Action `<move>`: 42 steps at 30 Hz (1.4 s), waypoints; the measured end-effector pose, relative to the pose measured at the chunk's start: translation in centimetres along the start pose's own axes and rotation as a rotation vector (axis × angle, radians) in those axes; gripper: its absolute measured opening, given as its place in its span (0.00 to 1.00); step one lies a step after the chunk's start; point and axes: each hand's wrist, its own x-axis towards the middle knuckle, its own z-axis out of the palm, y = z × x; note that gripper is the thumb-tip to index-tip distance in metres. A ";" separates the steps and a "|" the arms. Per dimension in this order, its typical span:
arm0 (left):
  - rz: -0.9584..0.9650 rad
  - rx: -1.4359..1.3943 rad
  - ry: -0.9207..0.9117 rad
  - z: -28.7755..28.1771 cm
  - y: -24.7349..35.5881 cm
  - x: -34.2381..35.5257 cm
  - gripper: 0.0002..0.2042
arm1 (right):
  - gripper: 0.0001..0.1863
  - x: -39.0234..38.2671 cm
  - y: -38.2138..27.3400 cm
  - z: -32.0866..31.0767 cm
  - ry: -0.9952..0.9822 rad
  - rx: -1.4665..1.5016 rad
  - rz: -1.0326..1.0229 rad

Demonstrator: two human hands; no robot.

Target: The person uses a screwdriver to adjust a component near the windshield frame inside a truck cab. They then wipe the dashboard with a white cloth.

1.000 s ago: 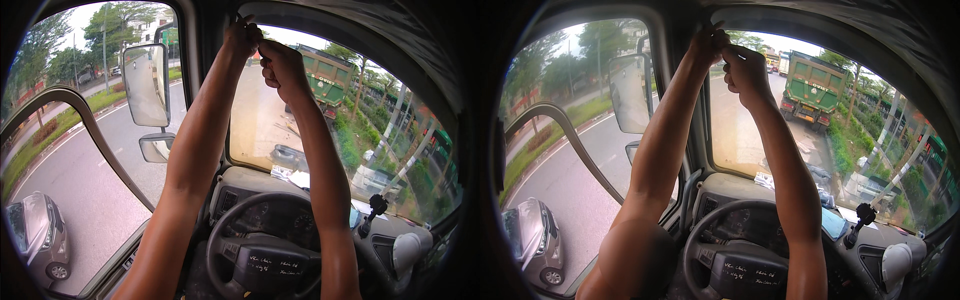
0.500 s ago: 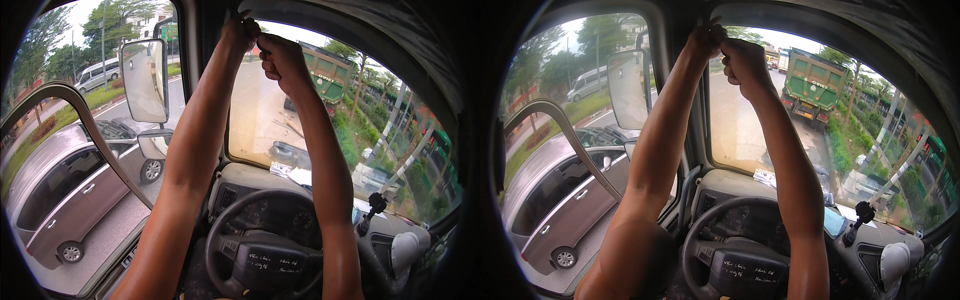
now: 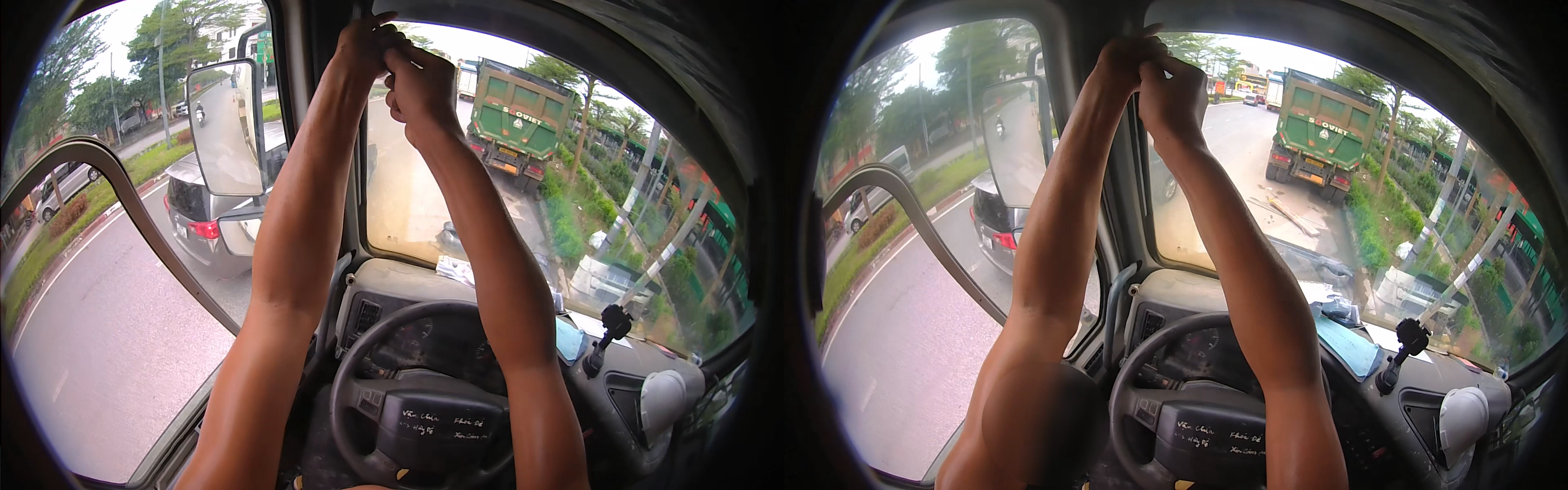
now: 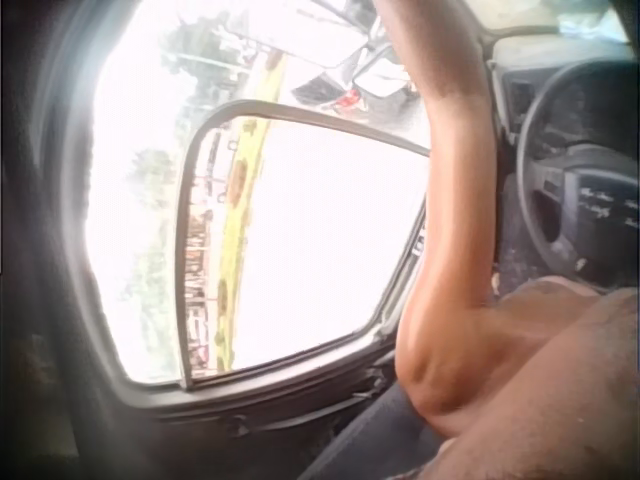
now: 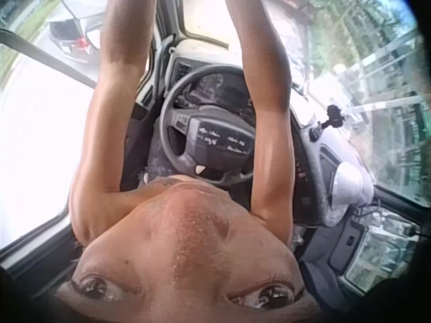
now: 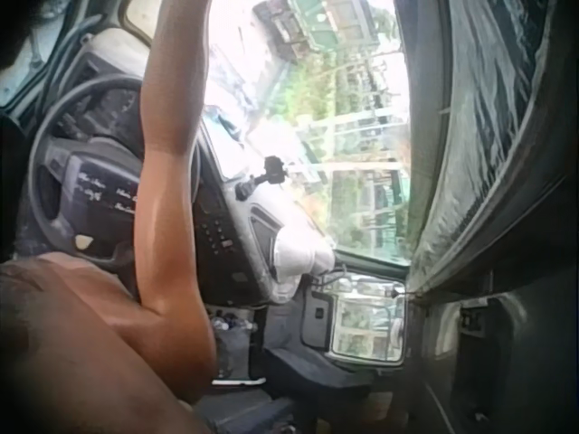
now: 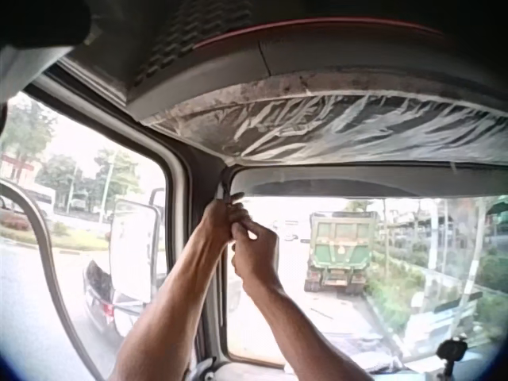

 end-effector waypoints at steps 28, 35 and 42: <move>0.257 1.607 -0.374 -3.5 2.3 4.1 0.19 | 0.09 -0.1 -3.8 -2.0 -0.207 0.247 0.166; -0.057 0.149 0.080 2.6 -0.3 1.0 0.19 | 0.09 0.8 -3.3 -2.6 -0.183 0.241 0.187; -0.032 0.221 0.091 2.6 1.8 0.7 0.18 | 0.11 0.1 -3.0 -0.3 -0.133 0.288 0.162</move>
